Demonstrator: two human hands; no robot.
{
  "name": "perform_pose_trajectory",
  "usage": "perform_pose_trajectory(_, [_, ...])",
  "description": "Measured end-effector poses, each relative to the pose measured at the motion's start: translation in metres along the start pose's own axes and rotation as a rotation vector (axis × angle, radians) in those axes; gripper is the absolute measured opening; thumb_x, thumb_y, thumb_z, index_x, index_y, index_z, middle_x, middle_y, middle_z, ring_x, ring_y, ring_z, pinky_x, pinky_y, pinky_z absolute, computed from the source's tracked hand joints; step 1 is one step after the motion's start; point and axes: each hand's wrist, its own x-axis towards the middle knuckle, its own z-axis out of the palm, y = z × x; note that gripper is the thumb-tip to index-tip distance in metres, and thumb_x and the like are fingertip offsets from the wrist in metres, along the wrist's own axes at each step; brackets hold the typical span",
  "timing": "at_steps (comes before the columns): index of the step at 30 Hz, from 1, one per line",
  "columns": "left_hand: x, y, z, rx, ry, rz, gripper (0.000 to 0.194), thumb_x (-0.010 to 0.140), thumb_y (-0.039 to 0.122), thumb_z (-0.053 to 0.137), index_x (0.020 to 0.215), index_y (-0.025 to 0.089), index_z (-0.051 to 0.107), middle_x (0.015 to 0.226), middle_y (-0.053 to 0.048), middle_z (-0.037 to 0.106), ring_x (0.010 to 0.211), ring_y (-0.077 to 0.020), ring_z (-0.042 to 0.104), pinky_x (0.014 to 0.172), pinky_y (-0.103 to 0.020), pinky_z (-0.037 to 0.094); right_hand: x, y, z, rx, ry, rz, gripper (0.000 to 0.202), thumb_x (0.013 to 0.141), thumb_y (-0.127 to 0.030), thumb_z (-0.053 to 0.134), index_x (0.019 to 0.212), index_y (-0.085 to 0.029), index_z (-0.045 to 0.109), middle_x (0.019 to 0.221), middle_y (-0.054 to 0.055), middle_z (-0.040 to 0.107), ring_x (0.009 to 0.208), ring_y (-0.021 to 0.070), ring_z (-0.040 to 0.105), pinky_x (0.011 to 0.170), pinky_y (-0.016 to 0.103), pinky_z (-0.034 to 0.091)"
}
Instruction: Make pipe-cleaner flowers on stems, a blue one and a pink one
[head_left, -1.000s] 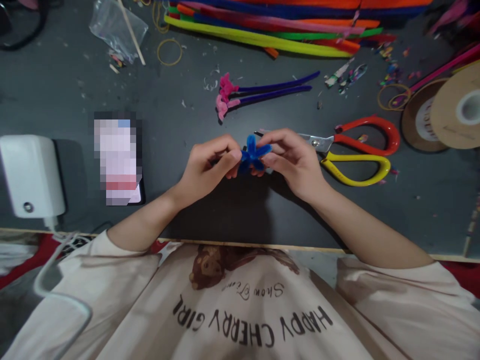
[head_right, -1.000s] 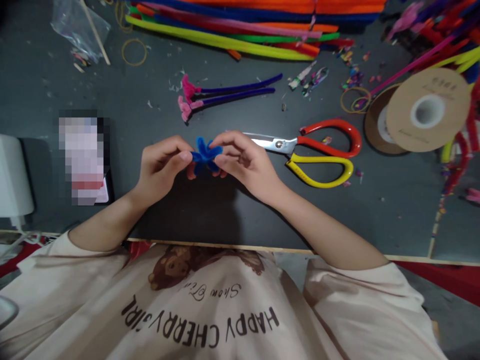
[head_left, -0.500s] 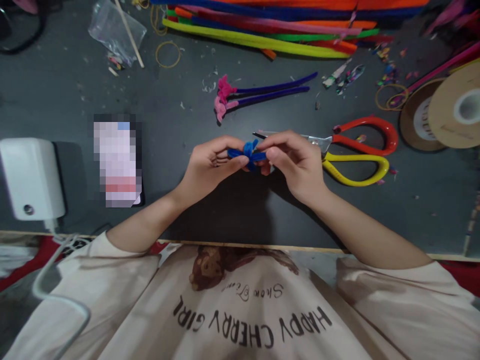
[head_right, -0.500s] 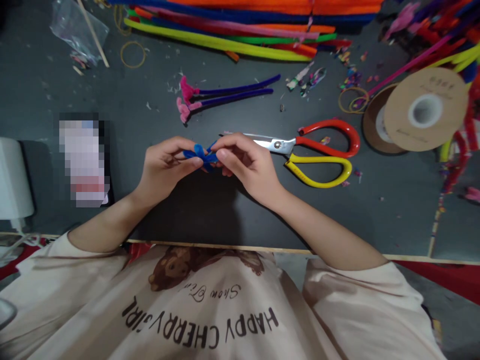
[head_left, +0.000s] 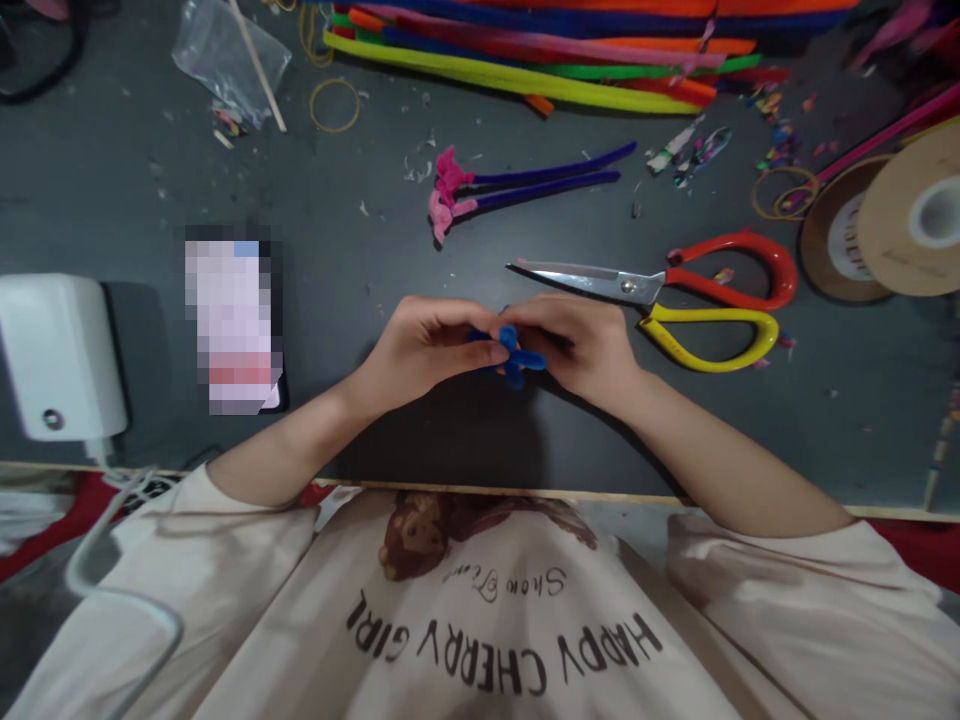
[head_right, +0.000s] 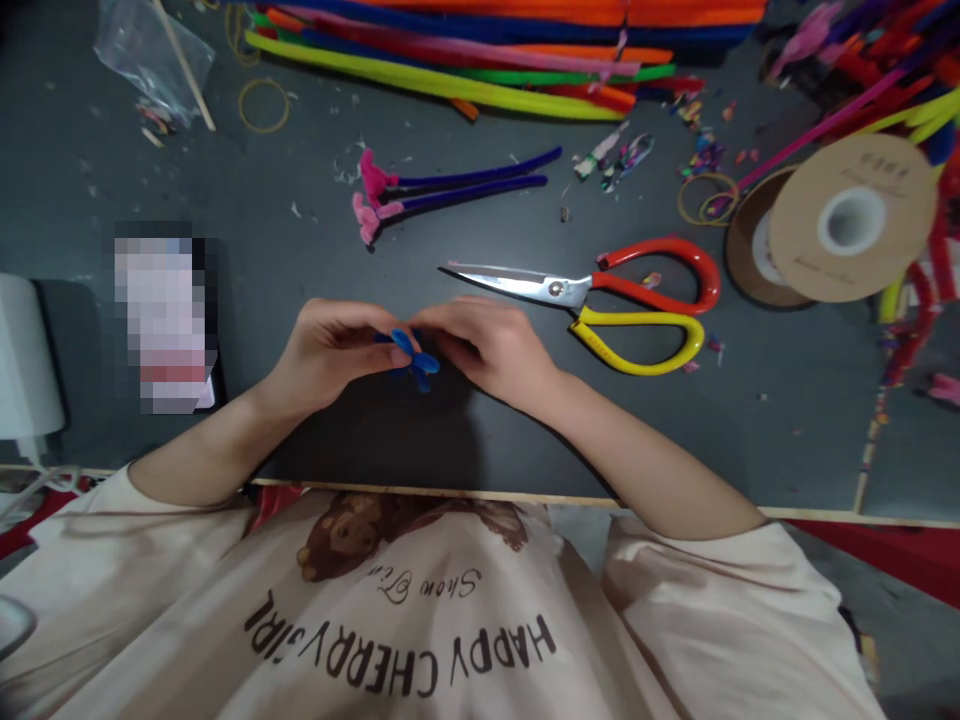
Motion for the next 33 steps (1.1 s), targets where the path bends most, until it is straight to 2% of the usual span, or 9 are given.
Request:
perform_pose_trajectory(2, [-0.001,0.002,0.0,0.082,0.035,0.035,0.03,0.075,0.047,0.075,0.076,0.018,0.071,0.074,-0.001,0.073,0.066,-0.0117,0.069,0.061,-0.023,0.057,0.0,-0.001,0.0,0.0,0.026,0.023,0.018,0.093,-0.026,0.054,0.095,-0.025,0.071,0.089,0.002,0.076,0.082,0.0149,0.071,0.076,0.029,0.055])
perform_pose_trajectory(6, [-0.003,0.002,-0.001,0.404,0.197,0.168,0.004,0.079,0.019,0.067,0.082,0.017,0.069,0.08,0.0,0.074,0.069,-0.0082,0.067,0.064,-0.018,0.052,0.0,-0.005,-0.001,0.037,0.164,0.155,0.016,0.094,-0.03,0.053,0.094,-0.023,0.067,0.085,0.002,0.071,0.073,0.012,0.067,0.07,0.027,0.054])
perform_pose_trajectory(9, [-0.005,0.001,-0.001,0.601,0.234,0.222,0.016,0.077,0.013,0.063,0.091,0.017,0.068,0.087,0.001,0.075,0.074,-0.0075,0.069,0.07,-0.016,0.051,0.001,-0.007,0.0,0.08,0.164,0.141,0.015,0.093,-0.035,0.055,0.094,-0.022,0.063,0.078,0.0,0.064,0.062,0.0094,0.058,0.058,0.024,0.049])
perform_pose_trajectory(13, [-0.006,0.0,0.0,0.698,0.207,0.245,0.02,0.077,0.013,0.062,0.096,0.017,0.067,0.087,0.002,0.074,0.077,-0.0079,0.071,0.072,-0.015,0.051,0.002,-0.009,0.003,0.062,0.16,0.076,0.004,0.089,-0.024,0.059,0.086,-0.023,0.062,0.072,-0.003,0.06,0.056,0.0069,0.05,0.051,0.022,0.042])
perform_pose_trajectory(17, [-0.004,-0.004,-0.001,0.469,0.186,0.223,0.021,0.078,0.021,0.069,0.099,0.016,0.067,0.086,0.001,0.074,0.075,-0.0083,0.071,0.073,-0.017,0.055,0.002,-0.011,0.003,0.195,0.207,0.155,0.007,0.088,-0.019,0.061,0.082,-0.022,0.06,0.069,-0.005,0.057,0.053,0.0052,0.052,0.049,0.019,0.042])
perform_pose_trajectory(20, [-0.002,-0.007,-0.002,0.259,0.142,0.166,0.016,0.082,0.026,0.068,0.095,0.017,0.069,0.093,-0.002,0.075,0.083,-0.0106,0.072,0.075,-0.019,0.058,0.002,-0.01,0.003,0.305,0.23,0.203,0.006,0.088,-0.025,0.064,0.084,-0.023,0.06,0.071,-0.005,0.06,0.055,0.0049,0.056,0.05,0.018,0.045])
perform_pose_trajectory(22, [0.0,-0.008,-0.002,0.187,0.142,0.138,0.011,0.082,0.025,0.068,0.09,0.017,0.071,0.089,-0.001,0.075,0.082,-0.0114,0.073,0.074,-0.02,0.059,0.002,-0.008,0.003,0.331,0.225,0.206,0.008,0.089,-0.031,0.063,0.087,-0.023,0.063,0.075,-0.004,0.064,0.057,0.0053,0.059,0.053,0.019,0.049])
perform_pose_trajectory(28, [0.001,-0.004,-0.001,0.046,0.114,0.096,0.014,0.078,0.029,0.075,0.085,0.017,0.073,0.087,-0.002,0.077,0.08,-0.0118,0.074,0.075,-0.021,0.061,0.001,-0.001,0.003,0.167,0.136,0.182,0.019,0.092,-0.034,0.058,0.101,-0.024,0.071,0.097,0.002,0.075,0.086,0.0129,0.071,0.075,0.025,0.057])
perform_pose_trajectory(33, [0.001,-0.006,-0.001,-0.059,0.102,0.06,0.023,0.073,0.036,0.079,0.083,0.017,0.07,0.08,0.001,0.074,0.074,-0.0091,0.072,0.071,-0.018,0.06,0.001,-0.001,0.001,0.056,0.07,0.191,0.022,0.093,-0.032,0.056,0.098,-0.023,0.075,0.094,0.002,0.077,0.087,0.0164,0.073,0.079,0.028,0.057])
